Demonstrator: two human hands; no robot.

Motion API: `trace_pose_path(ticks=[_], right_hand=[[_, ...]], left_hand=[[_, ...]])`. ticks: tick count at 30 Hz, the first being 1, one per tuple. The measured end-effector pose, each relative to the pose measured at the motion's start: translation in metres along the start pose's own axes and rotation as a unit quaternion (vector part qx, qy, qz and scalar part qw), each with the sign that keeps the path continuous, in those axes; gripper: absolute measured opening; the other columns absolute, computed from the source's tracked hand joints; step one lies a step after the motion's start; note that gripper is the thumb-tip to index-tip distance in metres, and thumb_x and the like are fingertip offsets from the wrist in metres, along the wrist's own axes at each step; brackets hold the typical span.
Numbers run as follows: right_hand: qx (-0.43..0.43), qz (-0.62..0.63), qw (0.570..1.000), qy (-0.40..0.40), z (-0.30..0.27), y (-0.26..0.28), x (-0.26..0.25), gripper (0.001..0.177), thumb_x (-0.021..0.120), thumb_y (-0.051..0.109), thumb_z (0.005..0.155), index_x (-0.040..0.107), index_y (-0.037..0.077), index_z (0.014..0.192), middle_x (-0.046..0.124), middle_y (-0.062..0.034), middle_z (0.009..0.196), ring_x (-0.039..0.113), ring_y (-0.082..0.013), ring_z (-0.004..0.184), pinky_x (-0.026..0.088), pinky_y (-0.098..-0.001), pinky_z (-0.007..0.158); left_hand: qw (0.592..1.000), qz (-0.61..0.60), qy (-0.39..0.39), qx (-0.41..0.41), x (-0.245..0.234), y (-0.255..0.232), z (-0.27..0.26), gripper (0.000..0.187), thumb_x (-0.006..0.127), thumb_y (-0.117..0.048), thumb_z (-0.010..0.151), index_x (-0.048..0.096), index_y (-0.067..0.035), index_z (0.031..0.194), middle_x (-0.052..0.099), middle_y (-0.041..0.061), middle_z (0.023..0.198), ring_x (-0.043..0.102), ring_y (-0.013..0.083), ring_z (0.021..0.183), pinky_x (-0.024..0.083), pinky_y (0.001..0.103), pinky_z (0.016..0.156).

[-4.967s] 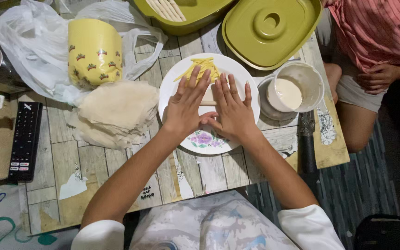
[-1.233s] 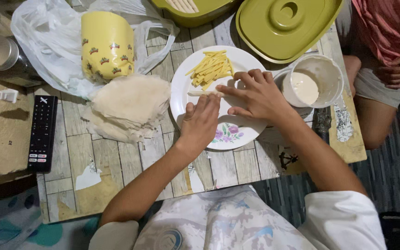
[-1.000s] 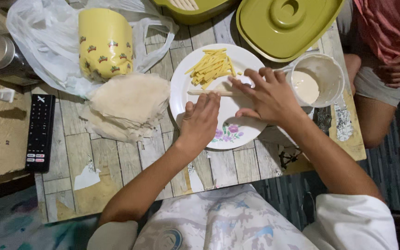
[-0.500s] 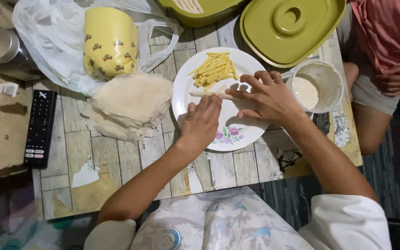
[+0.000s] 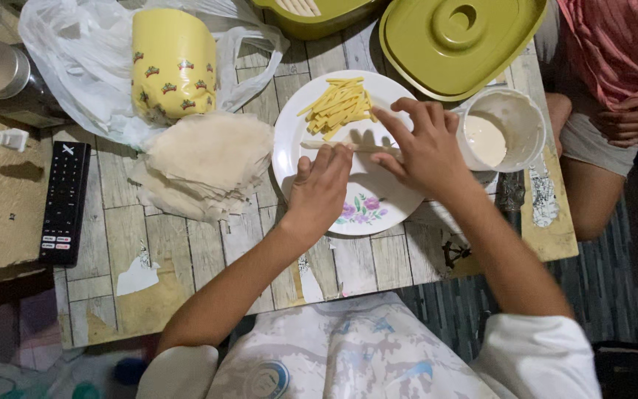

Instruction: The person wraps and rolls spring rolls by placing potato strips onto wrappers, brushing the edges with a liquid, and folding the sides over the filling.

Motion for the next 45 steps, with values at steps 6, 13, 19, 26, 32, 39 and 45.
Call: trace_pose_path(ticks=[6,13,19,26,32,39,45], right_hand=[[0.046,0.06,0.997,0.026,-0.023,0.054,0.027,0.078,0.073,0.029,0.09,0.038,0.004,0.154,0.058,-0.0097,0.15,0.049,-0.0233,0.135,0.029,-0.0518,0.101],[0.07,0.086,0.994,-0.006,-0.01,0.04,0.035,0.079,0.075,0.029,0.092,0.037,0.0,0.155,0.066,-0.0045,0.135,0.048,-0.0248,0.137,0.025,-0.051,0.098],[0.062,0.061,0.996,-0.006,-0.005,0.04,0.031,0.079,0.075,0.021,0.089,0.037,0.005,0.156,0.07,-0.0023,0.13,0.048,-0.0254,0.137,0.025,-0.0496,0.096],[0.051,0.062,0.996,-0.034,0.006,0.034,0.039,0.076,0.074,0.017,0.089,0.039,0.006,0.155,0.074,0.0006,0.123,0.055,-0.0248,0.129,0.026,-0.0501,0.094],[0.032,0.067,0.995,-0.068,0.026,0.025,0.039,0.063,0.074,0.015,0.094,0.046,0.008,0.151,0.078,0.0029,0.101,0.063,-0.0227,0.116,0.029,-0.049,0.092],[0.136,0.27,0.953,-0.015,0.019,0.028,0.011,0.068,0.073,0.01,0.09,0.04,0.005,0.149,0.078,-0.0032,0.095,0.07,-0.0196,0.087,0.039,-0.0443,0.094],[0.211,0.654,0.726,0.029,0.009,0.035,0.017,0.063,0.07,0.008,0.099,0.038,0.004,0.152,0.072,-0.0063,0.101,0.066,-0.0102,0.096,0.053,-0.0265,0.085]], left_hand=[[0.996,-0.082,0.023,0.008,0.006,0.006,0.003,0.051,0.055,-0.022,0.094,0.057,-0.007,0.143,0.056,0.003,0.141,0.046,0.0202,0.136,0.019,0.046,0.104],[0.996,-0.089,0.014,0.025,0.013,0.022,0.026,0.057,0.055,-0.02,0.09,0.057,-0.007,0.145,0.053,0.006,0.145,0.043,0.0246,0.134,0.023,0.044,0.102],[0.995,-0.071,0.039,0.063,0.014,0.029,0.037,0.043,0.055,-0.02,0.09,0.062,-0.009,0.13,0.049,0.004,0.151,0.039,0.025,0.138,0.021,0.047,0.108],[0.993,-0.094,-0.005,0.064,0.018,0.034,0.039,0.045,0.057,-0.017,0.094,0.061,-0.005,0.137,0.051,0.003,0.147,0.04,0.0237,0.131,0.026,0.044,0.105],[0.974,-0.199,-0.087,-0.057,-0.019,0.048,0.037,0.055,0.065,-0.015,0.092,0.058,-0.012,0.146,0.054,0.004,0.134,0.043,0.0243,0.121,0.031,0.046,0.094],[0.814,-0.539,-0.045,-0.211,-0.039,0.045,0.012,0.046,0.074,-0.022,0.093,0.058,-0.007,0.133,0.065,0.006,0.109,0.058,0.0186,0.098,0.047,0.035,0.086],[0.642,-0.7,0.019,-0.314,-0.022,0.037,0.019,0.031,0.079,-0.023,0.09,0.072,-0.004,0.113,0.075,0.0,0.095,0.062,0.0046,0.078,0.047,0.022,0.063]])
Point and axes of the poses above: each hand's wrist, its own z-axis towards the middle knuckle, its own x-axis out of the palm, y = z × x, the point moved 2 cm from there along z, towards the middle knuckle
